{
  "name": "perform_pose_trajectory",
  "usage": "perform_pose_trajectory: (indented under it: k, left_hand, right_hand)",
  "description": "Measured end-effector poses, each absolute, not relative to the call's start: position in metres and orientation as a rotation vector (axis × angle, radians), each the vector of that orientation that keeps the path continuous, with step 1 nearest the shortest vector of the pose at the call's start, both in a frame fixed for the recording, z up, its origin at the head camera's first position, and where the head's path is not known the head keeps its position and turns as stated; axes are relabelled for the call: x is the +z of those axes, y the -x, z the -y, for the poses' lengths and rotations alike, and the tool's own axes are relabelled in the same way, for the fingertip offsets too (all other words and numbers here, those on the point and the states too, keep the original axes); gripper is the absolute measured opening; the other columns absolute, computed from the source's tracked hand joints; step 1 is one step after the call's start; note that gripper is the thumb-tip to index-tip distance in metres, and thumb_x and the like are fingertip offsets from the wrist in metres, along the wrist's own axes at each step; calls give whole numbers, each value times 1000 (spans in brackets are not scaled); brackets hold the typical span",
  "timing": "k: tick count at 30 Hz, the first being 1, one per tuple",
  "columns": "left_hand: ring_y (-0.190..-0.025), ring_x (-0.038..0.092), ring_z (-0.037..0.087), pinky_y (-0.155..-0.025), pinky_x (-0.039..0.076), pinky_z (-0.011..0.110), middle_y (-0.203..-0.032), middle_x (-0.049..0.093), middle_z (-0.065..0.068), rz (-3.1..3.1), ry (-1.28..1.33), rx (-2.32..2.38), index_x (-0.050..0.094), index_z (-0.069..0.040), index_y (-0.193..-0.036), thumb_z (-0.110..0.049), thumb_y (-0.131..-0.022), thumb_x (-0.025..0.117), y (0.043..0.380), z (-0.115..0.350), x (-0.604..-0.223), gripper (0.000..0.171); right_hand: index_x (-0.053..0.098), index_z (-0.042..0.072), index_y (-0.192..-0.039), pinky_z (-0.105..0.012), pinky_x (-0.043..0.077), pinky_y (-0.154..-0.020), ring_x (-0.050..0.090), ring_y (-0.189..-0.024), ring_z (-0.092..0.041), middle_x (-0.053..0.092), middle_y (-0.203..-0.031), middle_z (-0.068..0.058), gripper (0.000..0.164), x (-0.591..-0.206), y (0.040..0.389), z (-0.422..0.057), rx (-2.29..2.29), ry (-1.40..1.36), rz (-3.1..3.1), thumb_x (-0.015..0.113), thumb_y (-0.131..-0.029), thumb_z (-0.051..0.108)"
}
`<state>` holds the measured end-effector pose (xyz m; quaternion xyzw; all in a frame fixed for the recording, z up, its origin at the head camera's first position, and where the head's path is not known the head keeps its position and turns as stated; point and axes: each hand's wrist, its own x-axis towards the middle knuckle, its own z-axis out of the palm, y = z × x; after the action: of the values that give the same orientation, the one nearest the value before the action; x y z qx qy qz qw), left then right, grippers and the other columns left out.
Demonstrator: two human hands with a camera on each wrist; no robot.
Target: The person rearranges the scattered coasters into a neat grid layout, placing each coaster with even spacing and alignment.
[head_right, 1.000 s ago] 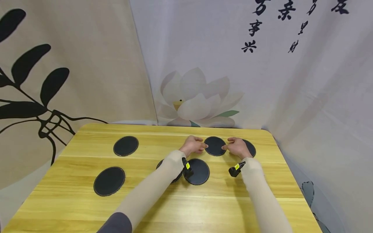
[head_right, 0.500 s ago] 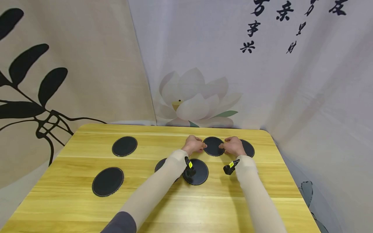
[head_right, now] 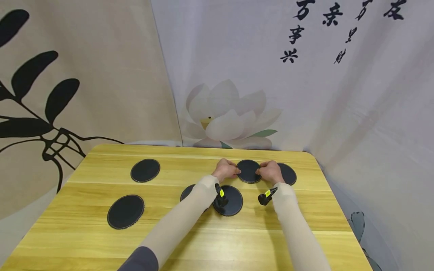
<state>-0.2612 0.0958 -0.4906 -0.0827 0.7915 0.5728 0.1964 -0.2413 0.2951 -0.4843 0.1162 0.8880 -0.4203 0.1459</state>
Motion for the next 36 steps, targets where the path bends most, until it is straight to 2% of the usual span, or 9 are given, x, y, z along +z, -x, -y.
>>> perform_pose_trajectory:
  k: [8,15,26,36]
  left_hand:
    - [-81,75,23,-72,64,30,-109,69,13,-2180,299,1673,70,-2,-113,-3,-88,79,260,-96,-491,27]
    - [-79,75,24,-72,64,32,-104,68,10,-2176,307,1698,70,-4,-108,-1,-88,79,255,-93,-491,23]
    - [-67,73,24,-60,63,29,-93,65,9,-2227,292,1701,71,-3,-102,4,-84,80,248,-90,-493,21]
    - [-67,74,26,-64,64,33,-86,67,8,-2236,223,1729,69,-2,-103,5,-83,79,228,-90,-489,23]
  right_hand:
    - [51,-2,-147,-39,61,-90,67,-111,-34,56,-143,-28,49,-484,237,-296,-1308,-375,-2524,61,-101,10]
    - [51,-1,-146,-40,62,-90,66,-115,-37,51,-145,-28,48,-481,228,-297,-1370,-345,-2518,63,-101,13]
    - [52,-4,-142,-38,64,-84,69,-96,-28,54,-129,-23,49,-479,212,-297,-1414,-307,-2517,68,-98,10]
    - [55,-4,-140,-36,64,-80,68,-87,-23,57,-116,-16,48,-479,197,-302,-1426,-278,-2550,70,-97,9]
